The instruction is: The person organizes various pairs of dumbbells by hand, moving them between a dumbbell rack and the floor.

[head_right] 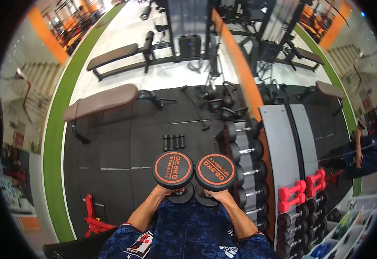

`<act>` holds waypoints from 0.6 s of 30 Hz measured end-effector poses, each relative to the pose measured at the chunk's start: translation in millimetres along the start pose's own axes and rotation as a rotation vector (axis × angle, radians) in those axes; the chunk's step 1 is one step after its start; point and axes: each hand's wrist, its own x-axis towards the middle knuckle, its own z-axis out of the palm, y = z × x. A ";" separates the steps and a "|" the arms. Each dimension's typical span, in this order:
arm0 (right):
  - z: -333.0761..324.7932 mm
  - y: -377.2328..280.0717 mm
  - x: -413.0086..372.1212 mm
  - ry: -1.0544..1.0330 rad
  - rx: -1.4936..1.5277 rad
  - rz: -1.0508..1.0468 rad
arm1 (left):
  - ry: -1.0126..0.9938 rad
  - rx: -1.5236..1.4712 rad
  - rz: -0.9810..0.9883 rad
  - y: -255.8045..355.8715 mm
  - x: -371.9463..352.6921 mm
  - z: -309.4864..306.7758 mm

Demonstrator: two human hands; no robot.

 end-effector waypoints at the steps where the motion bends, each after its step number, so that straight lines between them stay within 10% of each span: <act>1: 15.5 9.7 4.7 -0.038 -0.018 0.033 | 0.024 -0.014 0.019 5.9 -12.7 -15.6; 18: 241.8 41.5 95.2 -0.275 -0.566 0.209 | 0.240 -0.158 0.204 92.0 -147.0 -215.1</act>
